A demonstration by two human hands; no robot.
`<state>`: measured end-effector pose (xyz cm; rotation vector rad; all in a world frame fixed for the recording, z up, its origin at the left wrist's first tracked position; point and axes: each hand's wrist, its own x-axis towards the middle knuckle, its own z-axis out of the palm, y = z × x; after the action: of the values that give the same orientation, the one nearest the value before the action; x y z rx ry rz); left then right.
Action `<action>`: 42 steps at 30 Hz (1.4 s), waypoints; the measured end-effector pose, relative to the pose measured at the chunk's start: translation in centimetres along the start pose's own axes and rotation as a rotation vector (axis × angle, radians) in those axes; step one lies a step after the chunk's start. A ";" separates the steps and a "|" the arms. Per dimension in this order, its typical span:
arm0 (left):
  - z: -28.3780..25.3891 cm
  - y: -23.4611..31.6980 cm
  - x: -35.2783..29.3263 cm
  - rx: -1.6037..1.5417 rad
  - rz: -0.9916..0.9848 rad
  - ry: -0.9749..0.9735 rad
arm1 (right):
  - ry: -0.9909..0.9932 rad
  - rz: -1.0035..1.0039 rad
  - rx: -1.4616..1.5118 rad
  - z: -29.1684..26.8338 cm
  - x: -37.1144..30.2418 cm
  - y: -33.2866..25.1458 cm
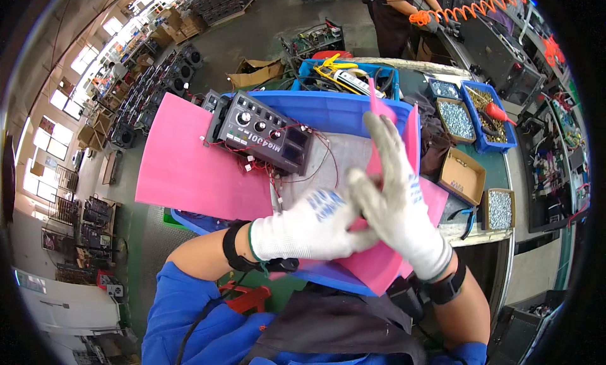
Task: Assemble internal wiring and components into a solar inverter housing unit.
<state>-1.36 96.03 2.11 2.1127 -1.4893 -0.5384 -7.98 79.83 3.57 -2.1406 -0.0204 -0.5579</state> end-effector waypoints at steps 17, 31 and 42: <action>-14.1 -24.1 -2.1 0.439 -0.753 0.488 | -0.149 -0.123 -0.656 -3.3 -4.2 2.3; -14.6 -4.0 3.7 -0.134 -0.318 0.490 | 0.066 0.190 -0.098 -4.5 -10.4 6.1; -16.6 12.5 -0.6 0.033 0.096 0.934 | 0.334 0.146 -0.401 -5.5 -7.5 6.2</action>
<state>-1.35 95.87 22.90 1.8646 -1.0186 0.4735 -15.44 73.20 -1.47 -2.3765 0.4637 -0.8837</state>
